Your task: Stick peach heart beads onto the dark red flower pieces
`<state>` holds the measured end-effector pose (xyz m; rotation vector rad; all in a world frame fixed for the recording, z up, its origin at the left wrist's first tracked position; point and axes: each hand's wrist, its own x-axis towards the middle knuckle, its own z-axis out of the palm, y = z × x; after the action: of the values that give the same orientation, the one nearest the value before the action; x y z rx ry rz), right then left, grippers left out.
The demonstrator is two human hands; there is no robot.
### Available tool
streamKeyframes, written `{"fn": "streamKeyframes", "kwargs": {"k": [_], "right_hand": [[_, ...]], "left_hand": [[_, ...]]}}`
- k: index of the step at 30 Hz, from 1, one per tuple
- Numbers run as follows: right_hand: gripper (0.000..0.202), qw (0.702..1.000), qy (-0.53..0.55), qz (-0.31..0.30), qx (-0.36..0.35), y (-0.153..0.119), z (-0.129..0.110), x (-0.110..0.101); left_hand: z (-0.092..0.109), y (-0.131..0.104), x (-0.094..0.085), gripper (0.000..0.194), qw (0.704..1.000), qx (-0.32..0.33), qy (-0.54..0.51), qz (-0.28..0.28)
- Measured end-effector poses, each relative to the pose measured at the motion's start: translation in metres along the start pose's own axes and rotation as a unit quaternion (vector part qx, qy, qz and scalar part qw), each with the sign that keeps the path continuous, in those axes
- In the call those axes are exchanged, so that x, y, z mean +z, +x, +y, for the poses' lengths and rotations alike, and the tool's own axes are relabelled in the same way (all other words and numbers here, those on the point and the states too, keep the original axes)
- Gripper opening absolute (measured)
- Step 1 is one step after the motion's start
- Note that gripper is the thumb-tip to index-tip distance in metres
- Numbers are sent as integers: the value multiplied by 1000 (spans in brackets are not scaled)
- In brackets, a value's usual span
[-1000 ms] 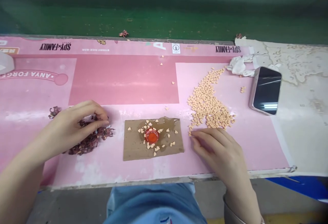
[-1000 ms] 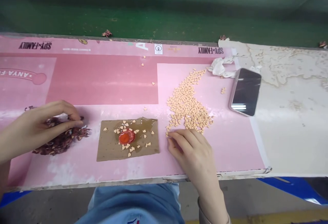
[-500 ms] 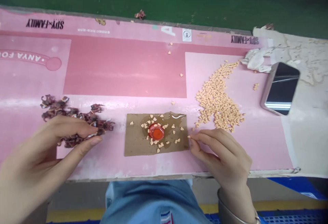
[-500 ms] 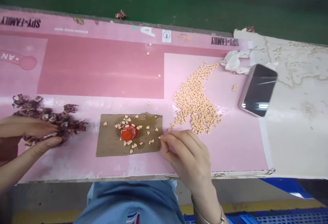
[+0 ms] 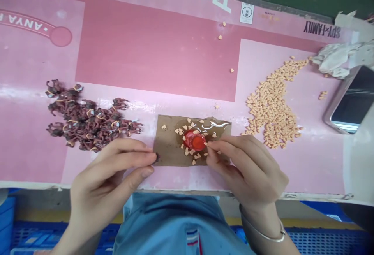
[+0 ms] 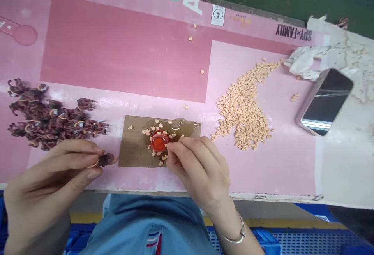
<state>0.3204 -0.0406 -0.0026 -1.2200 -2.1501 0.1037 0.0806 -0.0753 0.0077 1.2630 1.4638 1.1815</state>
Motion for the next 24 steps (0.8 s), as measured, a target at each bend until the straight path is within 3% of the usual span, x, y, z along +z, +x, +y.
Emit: {"fn": "streamKeyframes", "kwargs": {"k": [6, 9, 12, 16, 19, 24], "right_hand": [[21, 1000, -22, -14, -5, -1, -1, 0], [22, 1000, -24, -11, 0, 1, -5, -5], [22, 999, 31, -9, 20, 5, -14, -16], [18, 991, 106, -80, 13, 10, -26, -29], [17, 988, 125, -91, 12, 11, -30, -30], [20, 985, 141, -89, 38, 6, -32, -22]], "left_hand": [[-7, -2, 4, 37, 997, 5, -60, -40], [-8, -1, 9, 30, 988, -43, -134, -61], [-3, 0, 20, 19, 959, -118, -244, -81], [3, 2, 30, 13, 903, -196, -360, -129], [3, 0, 30, 13, 872, -238, -400, -151], [1, 0, 29, 13, 846, -268, -429, -167]]}}
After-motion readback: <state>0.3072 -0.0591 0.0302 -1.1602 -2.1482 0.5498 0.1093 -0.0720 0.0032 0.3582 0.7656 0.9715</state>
